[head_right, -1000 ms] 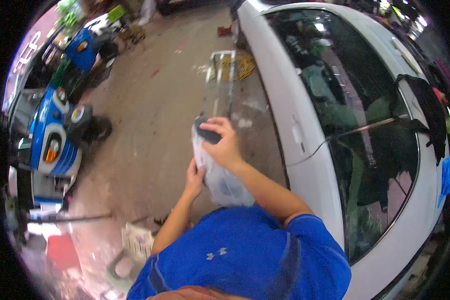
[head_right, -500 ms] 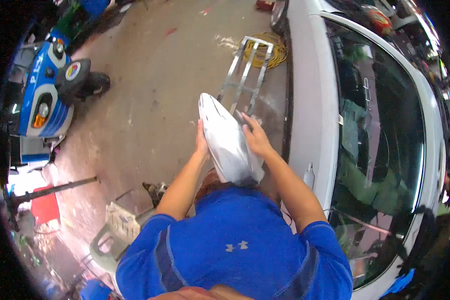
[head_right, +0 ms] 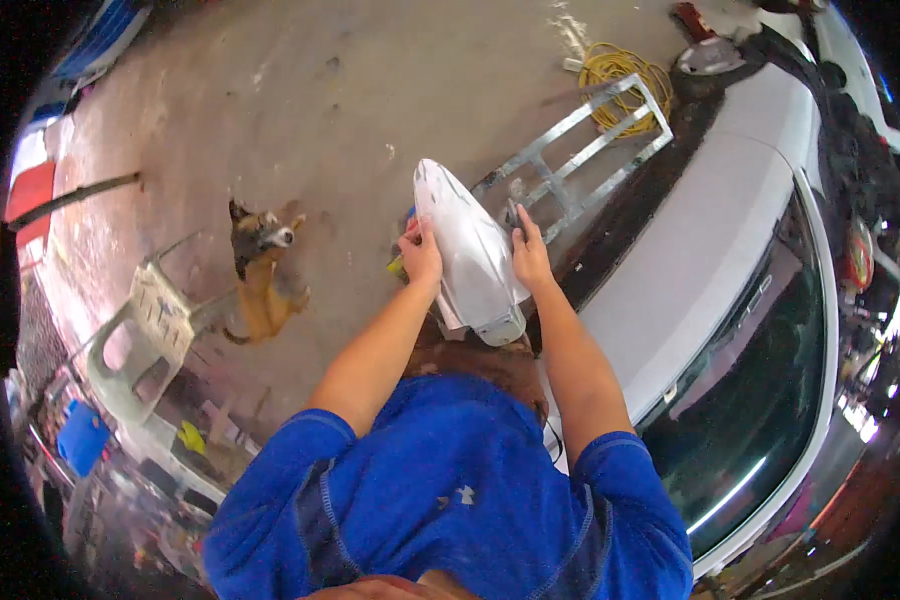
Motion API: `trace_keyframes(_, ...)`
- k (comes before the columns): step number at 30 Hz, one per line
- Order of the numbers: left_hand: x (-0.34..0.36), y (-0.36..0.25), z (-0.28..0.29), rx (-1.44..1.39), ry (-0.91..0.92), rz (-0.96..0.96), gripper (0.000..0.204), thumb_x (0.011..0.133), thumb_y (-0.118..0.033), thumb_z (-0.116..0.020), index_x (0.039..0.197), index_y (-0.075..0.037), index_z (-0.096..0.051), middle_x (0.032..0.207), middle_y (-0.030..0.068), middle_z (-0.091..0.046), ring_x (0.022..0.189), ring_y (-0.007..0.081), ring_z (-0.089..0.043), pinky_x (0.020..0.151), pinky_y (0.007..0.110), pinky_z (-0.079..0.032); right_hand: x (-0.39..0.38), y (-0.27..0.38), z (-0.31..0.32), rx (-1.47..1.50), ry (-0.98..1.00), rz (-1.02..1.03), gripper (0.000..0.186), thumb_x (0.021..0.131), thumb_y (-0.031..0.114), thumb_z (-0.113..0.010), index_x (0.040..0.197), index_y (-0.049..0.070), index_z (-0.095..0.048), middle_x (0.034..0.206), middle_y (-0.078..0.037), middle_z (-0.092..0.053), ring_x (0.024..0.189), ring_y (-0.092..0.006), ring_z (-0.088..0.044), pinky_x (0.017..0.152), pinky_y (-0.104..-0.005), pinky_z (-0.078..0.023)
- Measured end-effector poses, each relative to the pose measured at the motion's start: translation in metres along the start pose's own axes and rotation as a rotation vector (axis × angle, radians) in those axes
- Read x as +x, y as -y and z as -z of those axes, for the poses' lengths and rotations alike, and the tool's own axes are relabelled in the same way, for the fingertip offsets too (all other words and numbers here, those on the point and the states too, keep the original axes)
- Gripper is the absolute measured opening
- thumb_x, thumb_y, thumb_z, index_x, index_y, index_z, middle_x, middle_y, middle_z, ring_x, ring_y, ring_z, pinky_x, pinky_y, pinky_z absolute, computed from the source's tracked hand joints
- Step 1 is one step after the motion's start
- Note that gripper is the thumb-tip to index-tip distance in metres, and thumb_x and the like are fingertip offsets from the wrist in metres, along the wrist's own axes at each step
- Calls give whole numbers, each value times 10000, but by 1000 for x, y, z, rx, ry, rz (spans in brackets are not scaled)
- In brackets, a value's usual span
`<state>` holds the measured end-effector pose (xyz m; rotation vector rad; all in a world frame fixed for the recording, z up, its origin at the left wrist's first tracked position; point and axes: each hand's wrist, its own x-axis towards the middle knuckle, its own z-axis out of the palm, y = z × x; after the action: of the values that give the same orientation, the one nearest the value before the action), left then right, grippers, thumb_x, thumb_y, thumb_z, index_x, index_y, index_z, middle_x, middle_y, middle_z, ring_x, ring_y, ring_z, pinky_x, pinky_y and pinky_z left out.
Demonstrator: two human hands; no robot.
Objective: The person prepares a car component by folding sandpaper and rubbing it over the surface to smooth the material.
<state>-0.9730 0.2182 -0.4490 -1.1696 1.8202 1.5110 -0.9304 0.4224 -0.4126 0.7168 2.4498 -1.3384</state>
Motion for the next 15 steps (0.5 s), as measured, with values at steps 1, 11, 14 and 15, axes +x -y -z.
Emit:
trace_keyframes(1, -7, -1, 2, -20, -29, 16, 866, 892, -626, -705, 1427, 1, -439, 1378, 248, -585, 1314, 370, -545, 1088, 437, -431, 5, 9, 2, -8, 36, 11, 517, 1066, 146, -490, 1578, 134, -415, 1553, -232, -456, 1422, -398, -450, 1196, -433, -336)
trace_keyframes(11, -46, -10, -25, 371, -303, -383, 979, 857, -432, -756, 1549, 72, -281, 1514, 338, -395, 1416, 483, -383, 1183, 533, -308, 21, 57, -10, -342, 380, 675, 558, 958, 85, -612, 1490, 6, -462, 1531, -240, -470, 1403, -457, -448, 1172, -505, -366)
trace_keyframes(14, -54, 4, -13, 284, -192, -408, 1009, 877, -356, -743, 1588, 88, -179, 1585, 372, -276, 1471, 505, -309, 1219, 529, -260, 28, 69, -13, -248, 515, 543, 572, 981, 131, -601, 1508, -3, -426, 1554, -239, -441, 1428, -456, -421, 1187, -496, -351)
trace_keyframes(15, -60, 16, -10, 322, -183, -504, 1018, 876, -330, -746, 1590, 96, -159, 1598, 380, -250, 1492, 510, -272, 1229, 526, -243, 35, 72, -16, -253, 565, 500, 574, 1014, 167, -570, 1539, 12, -396, 1585, -230, -411, 1453, -452, -396, 1203, -483, -336)
